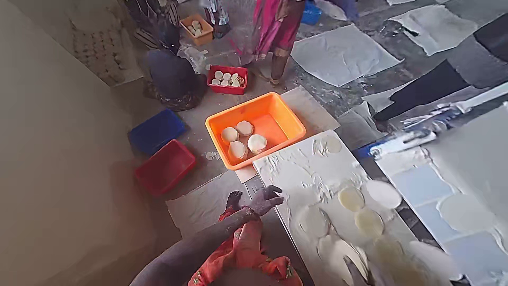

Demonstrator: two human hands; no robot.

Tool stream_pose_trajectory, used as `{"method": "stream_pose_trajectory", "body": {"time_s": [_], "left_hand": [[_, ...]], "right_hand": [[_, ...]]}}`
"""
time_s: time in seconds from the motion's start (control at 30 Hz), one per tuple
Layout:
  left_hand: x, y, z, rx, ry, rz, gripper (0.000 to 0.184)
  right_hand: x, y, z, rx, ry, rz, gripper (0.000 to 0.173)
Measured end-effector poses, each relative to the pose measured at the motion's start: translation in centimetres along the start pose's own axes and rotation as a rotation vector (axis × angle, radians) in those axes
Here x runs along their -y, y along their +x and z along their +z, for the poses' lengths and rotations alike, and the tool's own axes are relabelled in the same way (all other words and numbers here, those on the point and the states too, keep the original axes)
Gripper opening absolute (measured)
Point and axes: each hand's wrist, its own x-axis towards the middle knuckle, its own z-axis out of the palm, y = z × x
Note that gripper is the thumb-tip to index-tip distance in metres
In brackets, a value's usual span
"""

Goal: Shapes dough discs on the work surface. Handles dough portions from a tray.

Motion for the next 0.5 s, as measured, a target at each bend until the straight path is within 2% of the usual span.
{"method": "stream_pose_trajectory", "body": {"time_s": [0.07, 0.13, 0.17, 0.23, 0.3, 0.37, 0.47, 0.5], "left_hand": [[-1.2, 3.5, -2.6, 0.064, -0.283, -0.089, 0.042], [-1.6, 7.1, -6.0, 0.074, -0.511, -0.164, 0.060], [-2.1, 8.4, -8.0, 0.020, -0.637, -0.158, 0.069], [-2.4, 10.8, -12.8, -0.024, -0.870, -0.093, 0.070], [-2.1, 13.9, -17.8, -0.028, -0.812, -0.001, 0.077], [-1.6, 17.1, -22.4, -0.118, -0.644, -0.003, 0.073], [-0.1, 22.0, -27.8, -0.231, -0.403, -0.057, 0.037], [0.5, 23.4, -29.2, -0.260, -0.279, -0.070, 0.033]], "right_hand": [[8.6, 3.0, 4.1, 0.140, 0.128, -0.083, 0.042], [16.0, 6.9, 9.7, 0.255, 0.286, -0.100, 0.036], [19.3, 9.1, 12.7, 0.329, 0.375, -0.097, 0.034], [24.2, 13.5, 19.0, 0.471, 0.518, -0.103, 0.034], [27.3, 18.2, 25.4, 0.577, 0.540, -0.123, 0.033], [29.2, 22.0, 31.3, 0.675, 0.526, -0.087, 0.036], [30.9, 25.8, 38.9, 0.756, 0.523, -0.005, 0.040], [31.1, 26.8, 41.2, 0.758, 0.515, 0.029, 0.040]]}}
